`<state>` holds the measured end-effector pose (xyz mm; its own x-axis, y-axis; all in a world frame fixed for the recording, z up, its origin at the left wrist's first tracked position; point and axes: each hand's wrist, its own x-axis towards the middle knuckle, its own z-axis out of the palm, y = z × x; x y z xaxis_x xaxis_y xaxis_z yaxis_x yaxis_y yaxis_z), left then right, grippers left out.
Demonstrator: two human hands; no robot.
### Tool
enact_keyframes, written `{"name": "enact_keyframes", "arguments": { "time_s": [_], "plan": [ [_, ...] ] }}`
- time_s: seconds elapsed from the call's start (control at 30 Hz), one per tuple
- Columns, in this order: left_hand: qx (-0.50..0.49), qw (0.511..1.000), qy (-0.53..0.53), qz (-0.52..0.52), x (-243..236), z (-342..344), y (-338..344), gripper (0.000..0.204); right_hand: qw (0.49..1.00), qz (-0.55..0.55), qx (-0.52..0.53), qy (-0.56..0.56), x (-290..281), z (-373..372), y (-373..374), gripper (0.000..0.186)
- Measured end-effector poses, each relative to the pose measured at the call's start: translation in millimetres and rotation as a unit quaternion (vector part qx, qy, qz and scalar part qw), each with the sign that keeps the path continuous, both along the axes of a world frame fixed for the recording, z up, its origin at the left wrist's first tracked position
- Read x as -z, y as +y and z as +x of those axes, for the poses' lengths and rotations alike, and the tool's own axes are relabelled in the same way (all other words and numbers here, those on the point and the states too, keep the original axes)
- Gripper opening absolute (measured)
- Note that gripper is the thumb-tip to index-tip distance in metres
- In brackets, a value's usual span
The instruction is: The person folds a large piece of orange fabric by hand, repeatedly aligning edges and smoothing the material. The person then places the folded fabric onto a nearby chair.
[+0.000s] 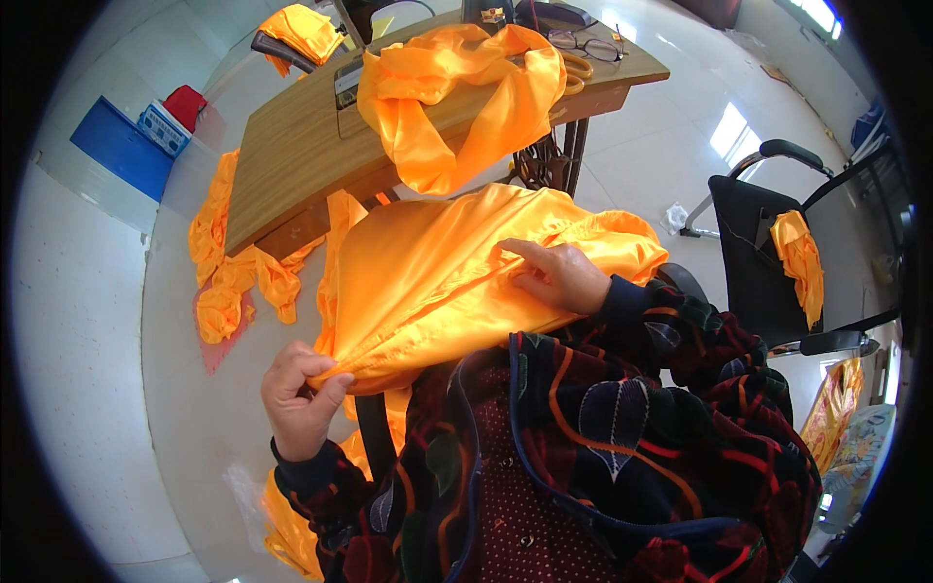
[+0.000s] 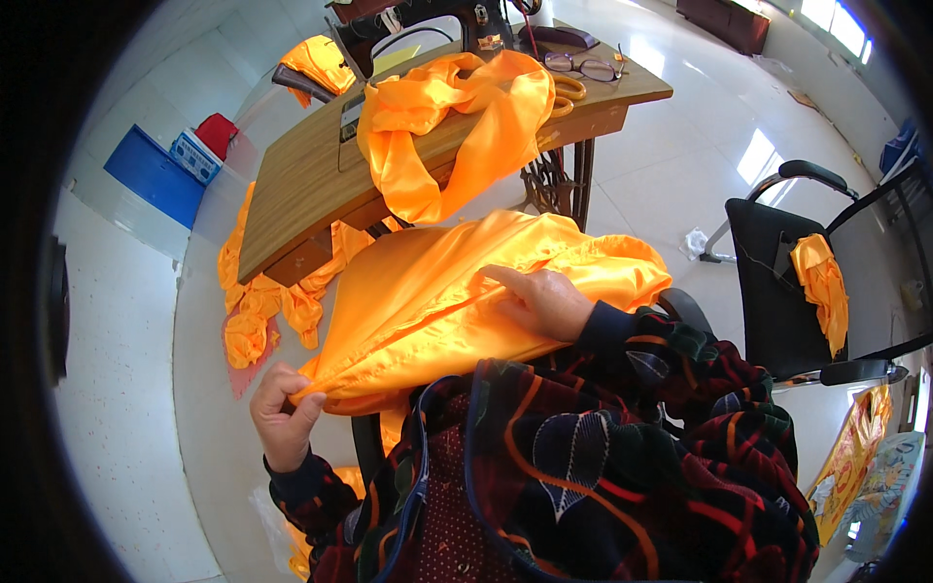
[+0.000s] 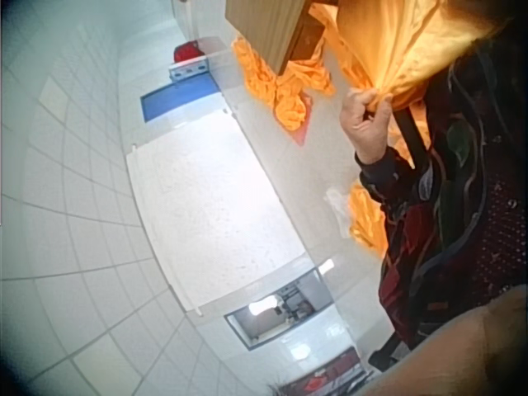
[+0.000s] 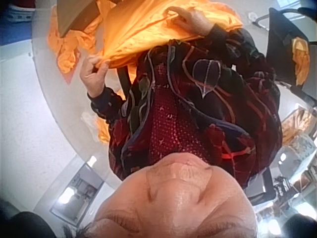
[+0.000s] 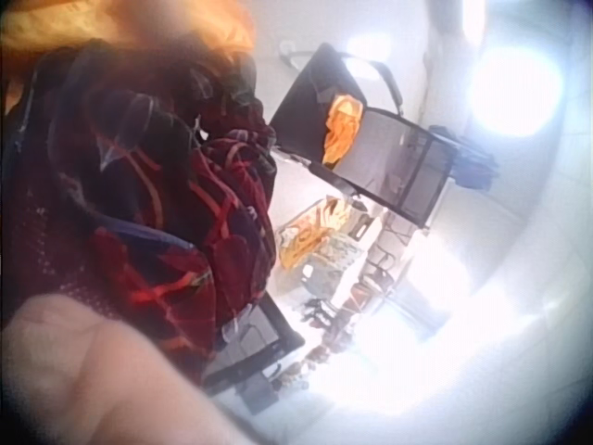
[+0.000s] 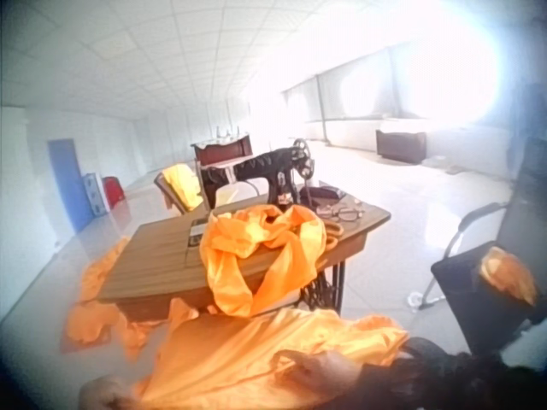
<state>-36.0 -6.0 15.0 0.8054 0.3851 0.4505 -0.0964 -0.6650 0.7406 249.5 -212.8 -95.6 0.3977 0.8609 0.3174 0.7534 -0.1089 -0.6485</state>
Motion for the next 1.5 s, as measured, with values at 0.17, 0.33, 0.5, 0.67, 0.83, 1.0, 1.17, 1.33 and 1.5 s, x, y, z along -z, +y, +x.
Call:
{"name": "enact_keyframes", "arguments": {
  "time_s": [0.17,0.33,0.5,0.67,0.83,1.0,1.17,1.33,1.5],
  "plan": [
    [0.000,1.000,-0.003,0.003,1.6,-1.0,0.8,0.019,1.000,0.023,-0.003,0.015,-1.2,-0.8,7.4,0.041],
    [-0.006,1.000,0.005,-0.004,2.8,-2.2,0.6,0.020,0.996,0.076,-0.018,-0.050,-17.5,-14.2,9.8,0.039],
    [0.010,1.000,0.005,0.029,2.2,-0.2,0.0,0.020,0.990,0.008,-0.012,-0.139,-33.8,-29.4,28.2,0.028],
    [-0.003,1.000,0.009,0.016,0.5,-1.8,-0.8,0.020,0.987,0.033,-0.013,-0.158,-24.5,-19.8,41.4,0.015],
    [-0.016,1.000,0.011,0.014,3.3,-4.8,5.7,0.018,0.992,0.097,-0.015,-0.079,-16.8,24.5,22.7,0.008],
    [-0.016,0.999,0.013,-0.028,6.6,-6.3,11.1,0.015,0.990,0.129,-0.020,0.054,-10.3,43.2,0.1,0.009],
    [-0.023,0.997,0.014,-0.066,9.3,-9.0,17.9,0.014,0.988,0.123,-0.081,-0.046,-5.0,44.6,-9.4,0.016],
    [-0.023,0.998,0.005,-0.062,14.1,-10.9,22.4,0.014,0.989,0.090,-0.107,-0.057,-9.8,37.7,-3.9,0.019],
    [-0.023,0.999,0.010,-0.047,14.1,-12.5,23.2,0.015,0.973,0.051,-0.221,-0.052,-15.2,39.3,1.4,0.020]
  ]
}}
